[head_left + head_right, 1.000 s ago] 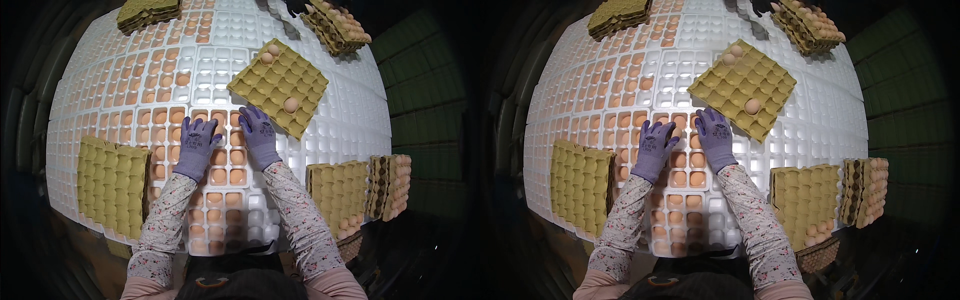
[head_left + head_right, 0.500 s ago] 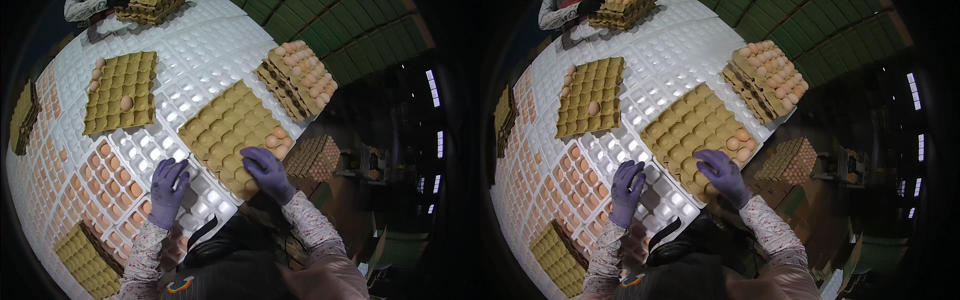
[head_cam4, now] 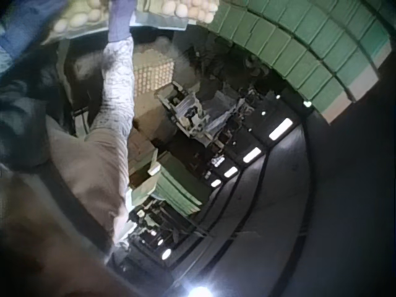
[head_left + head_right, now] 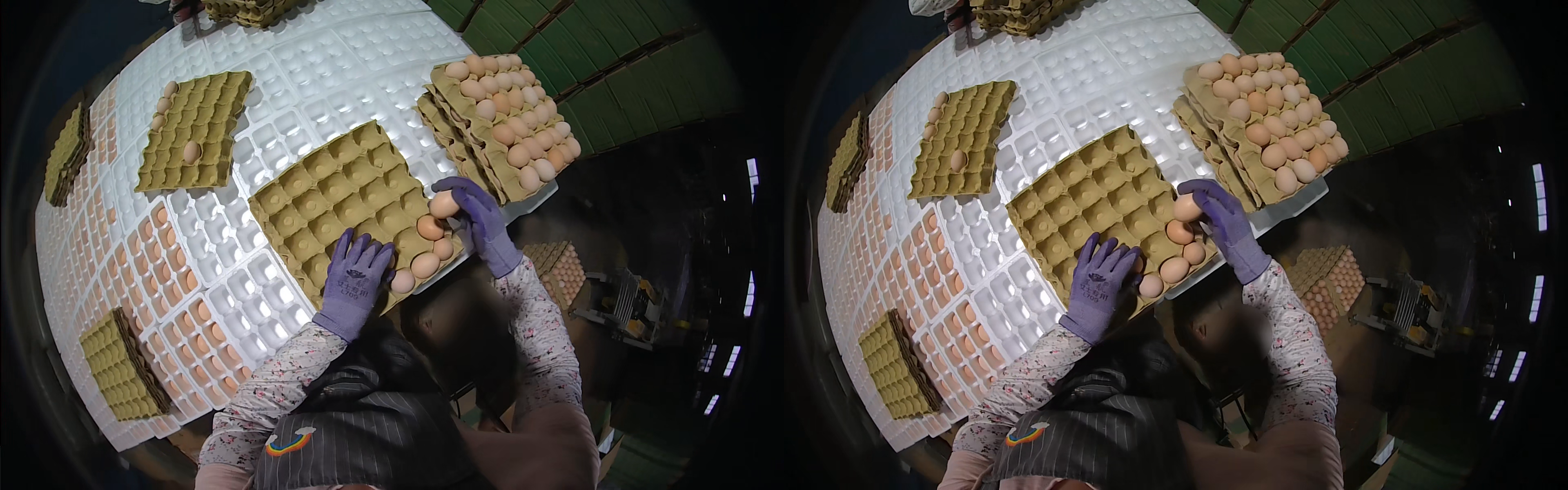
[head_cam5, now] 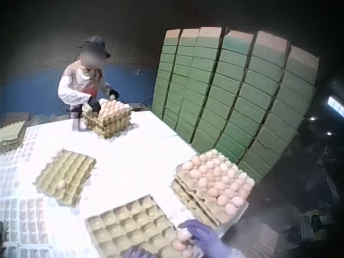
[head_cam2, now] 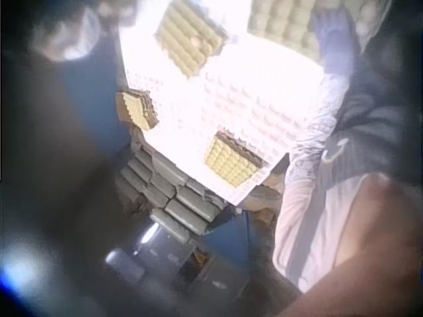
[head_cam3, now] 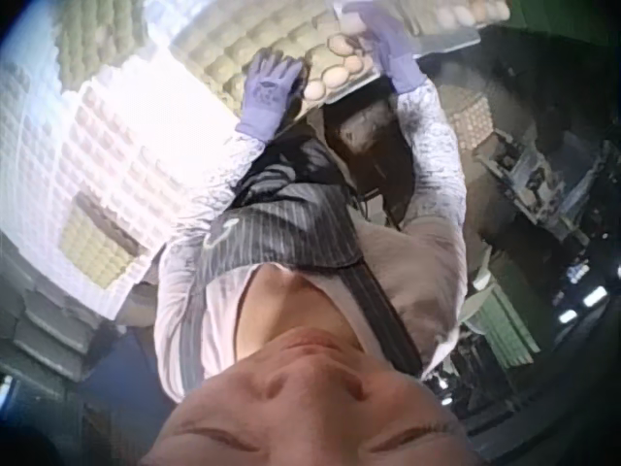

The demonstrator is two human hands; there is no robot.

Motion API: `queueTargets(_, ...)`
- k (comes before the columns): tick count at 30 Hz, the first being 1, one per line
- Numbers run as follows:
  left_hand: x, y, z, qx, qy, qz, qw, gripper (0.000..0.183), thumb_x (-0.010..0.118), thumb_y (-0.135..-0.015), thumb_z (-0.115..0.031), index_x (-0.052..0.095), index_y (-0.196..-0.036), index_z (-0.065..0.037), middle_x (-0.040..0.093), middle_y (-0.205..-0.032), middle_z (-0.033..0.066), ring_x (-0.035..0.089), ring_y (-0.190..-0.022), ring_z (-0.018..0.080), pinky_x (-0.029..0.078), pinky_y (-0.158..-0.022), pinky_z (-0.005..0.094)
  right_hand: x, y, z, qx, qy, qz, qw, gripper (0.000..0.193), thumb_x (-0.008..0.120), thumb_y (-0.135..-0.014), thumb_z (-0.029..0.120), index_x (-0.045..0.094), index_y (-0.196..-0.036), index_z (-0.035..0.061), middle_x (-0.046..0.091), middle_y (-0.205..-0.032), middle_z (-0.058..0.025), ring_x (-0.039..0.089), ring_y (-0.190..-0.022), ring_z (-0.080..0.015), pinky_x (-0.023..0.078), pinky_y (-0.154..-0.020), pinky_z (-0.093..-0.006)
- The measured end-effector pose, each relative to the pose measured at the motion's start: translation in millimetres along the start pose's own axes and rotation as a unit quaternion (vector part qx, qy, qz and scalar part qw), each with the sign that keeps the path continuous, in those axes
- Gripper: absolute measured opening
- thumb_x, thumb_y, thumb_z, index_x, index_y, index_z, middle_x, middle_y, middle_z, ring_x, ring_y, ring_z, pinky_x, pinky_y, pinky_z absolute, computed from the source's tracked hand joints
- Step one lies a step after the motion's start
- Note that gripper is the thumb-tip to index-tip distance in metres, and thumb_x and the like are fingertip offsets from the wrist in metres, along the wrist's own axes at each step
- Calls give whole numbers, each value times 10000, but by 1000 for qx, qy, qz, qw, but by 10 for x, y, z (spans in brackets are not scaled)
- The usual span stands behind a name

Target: The person sorts eggs by hand from white plastic trays into cardboard egg cartons at a large packing table. The person handles the eggs two or three at a time and stacks the filled cardboard cartons to the side.

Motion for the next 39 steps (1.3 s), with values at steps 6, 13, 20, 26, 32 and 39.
queueTargets(6, -180, 213, 75, -379, 598, -63, 703, 246, 505, -990, -192, 608, -1133, -20, 639, -1042, 72, 618, -943, 184, 487, -864, 299, -101, -104, -22, -156, 617, 209, 743, 481, 637, -858, 470, 597, -1233, 170, 594, -1043, -100, 632, -945, -275, 517, -784, -404)
queueTargets(13, 316, 150, -579, -164, -144, 64, 974, 312, 648, -808, -282, 525, -1033, -102, 534, -1025, 89, 596, -796, 245, 502, -664, 402, -242, -250, -54, -56, 434, 216, 873, 440, 645, -866, 416, 602, -1240, 188, 621, -1113, -69, 644, -915, -266, 516, -744, -391)
queueTargets(20, 275, 120, -603, -180, -148, 92, 968, 314, 628, -845, -269, 528, -1087, -95, 560, -1139, 101, 623, -839, 262, 531, -710, 394, -207, -201, -146, -188, 587, 245, 748, 452, 623, -861, 485, 608, -1232, 228, 580, -1005, -75, 631, -926, -256, 507, -741, -397)
queueTargets(26, 133, 80, -555, -399, 165, 88, 897, 413, 672, -881, -242, 530, -1218, -50, 598, -1202, 153, 614, -1062, 349, 516, -880, 380, -199, -90, -70, -271, 611, 228, 708, 465, 615, -871, 471, 611, -1218, 162, 591, -952, -79, 612, -918, -273, 496, -769, -396)
queueTargets(32, 138, -256, -796, -193, -53, 116, 973, 340, 628, -824, -143, 630, -1163, -159, 544, -1225, 139, 590, -986, 274, 512, -817, 385, -342, -95, 117, 174, -93, 221, 955, 383, 698, -858, 164, 586, -1189, 9, 580, -1205, -75, 647, -964, -198, 546, -706, -335)
queueTargets(39, 720, -433, -759, -112, -310, 75, 941, 307, 586, -796, -212, 658, -993, 11, 539, -1119, 151, 555, -913, 297, 482, -702, 358, -170, 210, -157, -292, 650, 230, 663, 508, 836, -620, 255, 654, -1086, 169, 505, -1373, -92, 579, -990, -330, 508, -821, -412)
Point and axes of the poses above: each hand's wrist, its own y-axis away from the middle knuckle, its own x-axis out of the palm, z = x × y, the point moved 4 cm from there along -y, towards the middle knuckle
